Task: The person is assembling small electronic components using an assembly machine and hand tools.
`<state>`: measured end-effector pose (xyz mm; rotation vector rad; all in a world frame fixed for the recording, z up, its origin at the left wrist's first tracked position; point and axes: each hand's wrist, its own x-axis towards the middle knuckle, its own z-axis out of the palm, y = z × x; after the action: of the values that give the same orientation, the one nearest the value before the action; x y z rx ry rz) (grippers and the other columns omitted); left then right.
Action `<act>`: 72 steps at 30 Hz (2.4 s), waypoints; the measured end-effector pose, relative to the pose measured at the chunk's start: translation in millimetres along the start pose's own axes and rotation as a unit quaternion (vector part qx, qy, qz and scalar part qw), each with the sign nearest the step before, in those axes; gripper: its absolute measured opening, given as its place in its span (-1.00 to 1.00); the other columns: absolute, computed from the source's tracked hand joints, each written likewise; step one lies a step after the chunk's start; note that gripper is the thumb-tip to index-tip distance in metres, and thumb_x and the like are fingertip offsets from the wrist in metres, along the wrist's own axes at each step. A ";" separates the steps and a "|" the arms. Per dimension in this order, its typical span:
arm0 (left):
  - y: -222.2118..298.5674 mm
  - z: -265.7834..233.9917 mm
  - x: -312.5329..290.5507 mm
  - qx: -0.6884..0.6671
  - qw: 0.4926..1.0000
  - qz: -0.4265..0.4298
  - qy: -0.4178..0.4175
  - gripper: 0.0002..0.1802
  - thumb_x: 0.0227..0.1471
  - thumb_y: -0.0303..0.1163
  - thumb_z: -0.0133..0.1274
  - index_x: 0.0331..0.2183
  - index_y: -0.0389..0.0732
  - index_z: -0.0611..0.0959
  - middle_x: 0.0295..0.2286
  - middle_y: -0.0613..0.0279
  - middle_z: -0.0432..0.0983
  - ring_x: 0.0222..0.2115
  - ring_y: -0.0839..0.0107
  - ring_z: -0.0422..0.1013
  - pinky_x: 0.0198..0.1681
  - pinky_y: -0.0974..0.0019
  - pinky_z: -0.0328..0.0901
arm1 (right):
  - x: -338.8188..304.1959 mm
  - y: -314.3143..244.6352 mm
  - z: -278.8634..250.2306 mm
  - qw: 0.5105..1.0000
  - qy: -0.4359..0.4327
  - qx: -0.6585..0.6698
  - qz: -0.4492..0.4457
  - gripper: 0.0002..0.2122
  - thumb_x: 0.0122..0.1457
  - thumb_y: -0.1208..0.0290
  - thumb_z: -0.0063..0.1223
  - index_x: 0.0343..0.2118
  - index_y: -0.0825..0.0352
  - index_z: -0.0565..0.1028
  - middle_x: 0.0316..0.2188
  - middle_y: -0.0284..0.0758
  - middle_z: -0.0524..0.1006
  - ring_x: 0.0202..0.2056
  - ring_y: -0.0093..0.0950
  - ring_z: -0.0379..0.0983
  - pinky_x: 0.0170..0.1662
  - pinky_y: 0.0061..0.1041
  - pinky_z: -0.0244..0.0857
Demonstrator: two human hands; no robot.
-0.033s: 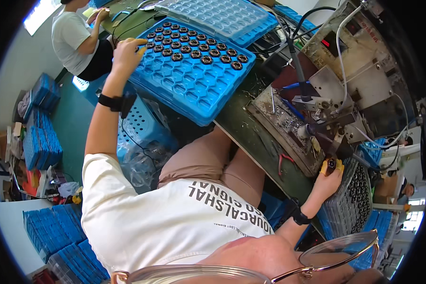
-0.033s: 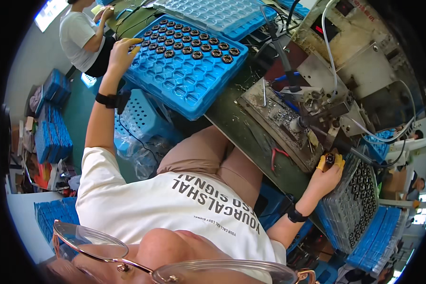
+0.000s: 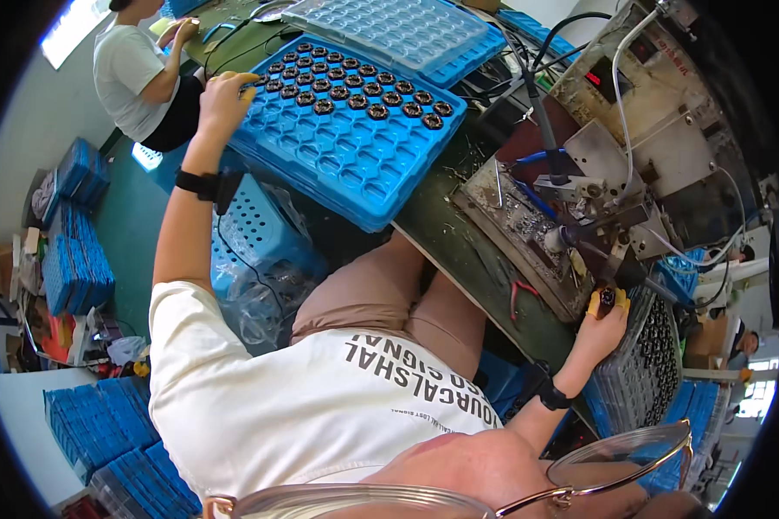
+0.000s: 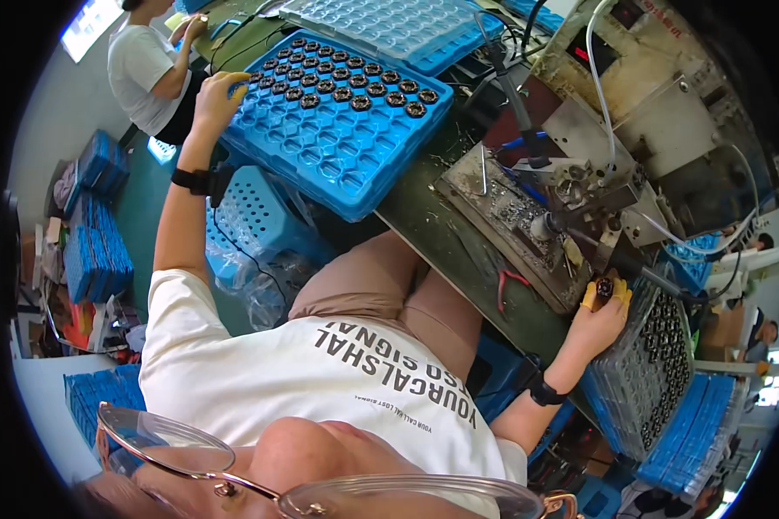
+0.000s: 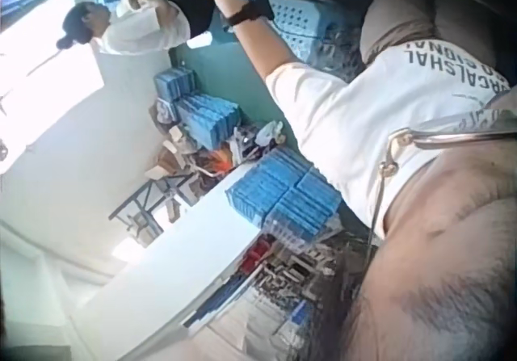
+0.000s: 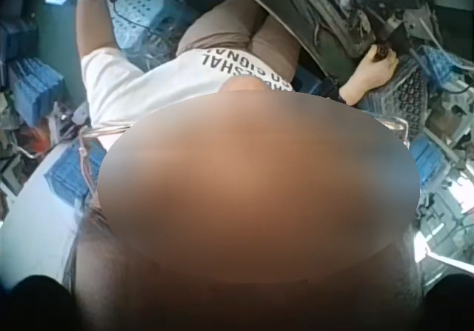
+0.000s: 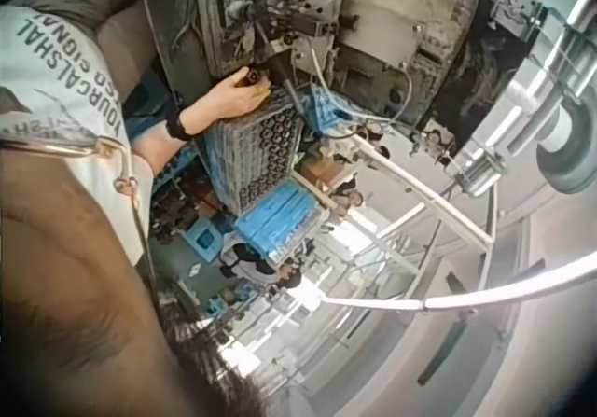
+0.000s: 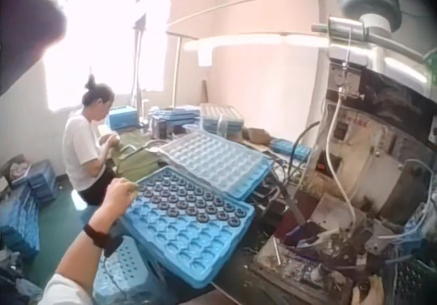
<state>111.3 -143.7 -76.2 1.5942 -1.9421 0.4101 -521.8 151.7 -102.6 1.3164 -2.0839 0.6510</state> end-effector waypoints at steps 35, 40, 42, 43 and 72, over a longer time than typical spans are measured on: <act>171.3 31.3 -42.7 -0.615 0.777 0.022 -0.130 -0.45 0.06 -0.67 0.14 0.11 -0.34 0.45 0.01 0.19 0.45 -0.31 0.63 0.39 -0.23 0.56 0.31 | -22.2 196.6 -90.6 0.938 0.022 -0.004 0.346 -0.58 0.17 0.18 0.14 0.05 0.27 0.46 -0.13 -0.16 0.59 -0.08 -0.18 0.51 -0.05 -0.27 0.36; 185.6 42.7 -55.0 -0.582 0.798 0.018 -0.154 -0.47 0.03 -0.69 0.17 0.07 -0.32 0.50 -0.17 0.26 0.49 -0.36 0.67 0.37 -0.29 0.61 0.30 | -21.4 181.8 -93.6 0.952 -0.024 -0.039 0.301 -0.69 0.17 0.28 0.13 -0.03 0.20 0.55 -0.20 -0.20 0.61 -0.13 -0.24 0.54 -0.09 -0.28 0.37; 181.1 46.1 -56.6 -0.565 0.809 0.009 -0.160 -0.50 0.01 -0.68 0.19 0.04 -0.30 0.54 -0.25 0.30 0.51 -0.38 0.68 0.37 -0.31 0.60 0.30 | -25.2 184.3 -92.3 0.951 0.011 -0.060 0.304 -0.72 0.17 0.28 0.13 -0.07 0.21 0.57 -0.20 -0.21 0.61 -0.13 -0.25 0.54 -0.10 -0.28 0.38; 181.2 43.2 -57.4 -0.564 0.810 0.006 -0.159 -0.50 0.01 -0.68 0.19 0.04 -0.30 0.54 -0.25 0.30 0.51 -0.38 0.68 0.37 -0.31 0.60 0.30 | -24.0 181.6 -89.9 0.948 0.046 -0.074 0.305 -0.75 0.16 0.28 0.13 -0.12 0.21 0.58 -0.21 -0.21 0.61 -0.13 -0.26 0.54 -0.10 -0.29 0.38; 194.2 26.1 -63.0 -0.468 0.871 0.052 -0.139 -0.53 -0.02 -0.59 0.27 -0.01 -0.23 0.61 -0.30 0.34 0.45 -0.40 0.63 0.37 -0.34 0.57 0.30 | -21.8 160.7 -98.8 0.948 0.046 -0.029 0.314 -0.86 0.14 0.34 0.15 -0.25 0.17 0.61 -0.24 -0.31 0.60 -0.22 -0.34 0.56 -0.20 -0.35 0.38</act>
<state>-75.2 -63.6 -110.5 0.9188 -1.9476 -0.6881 -640.0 294.7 -62.7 0.5526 -2.4229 0.8796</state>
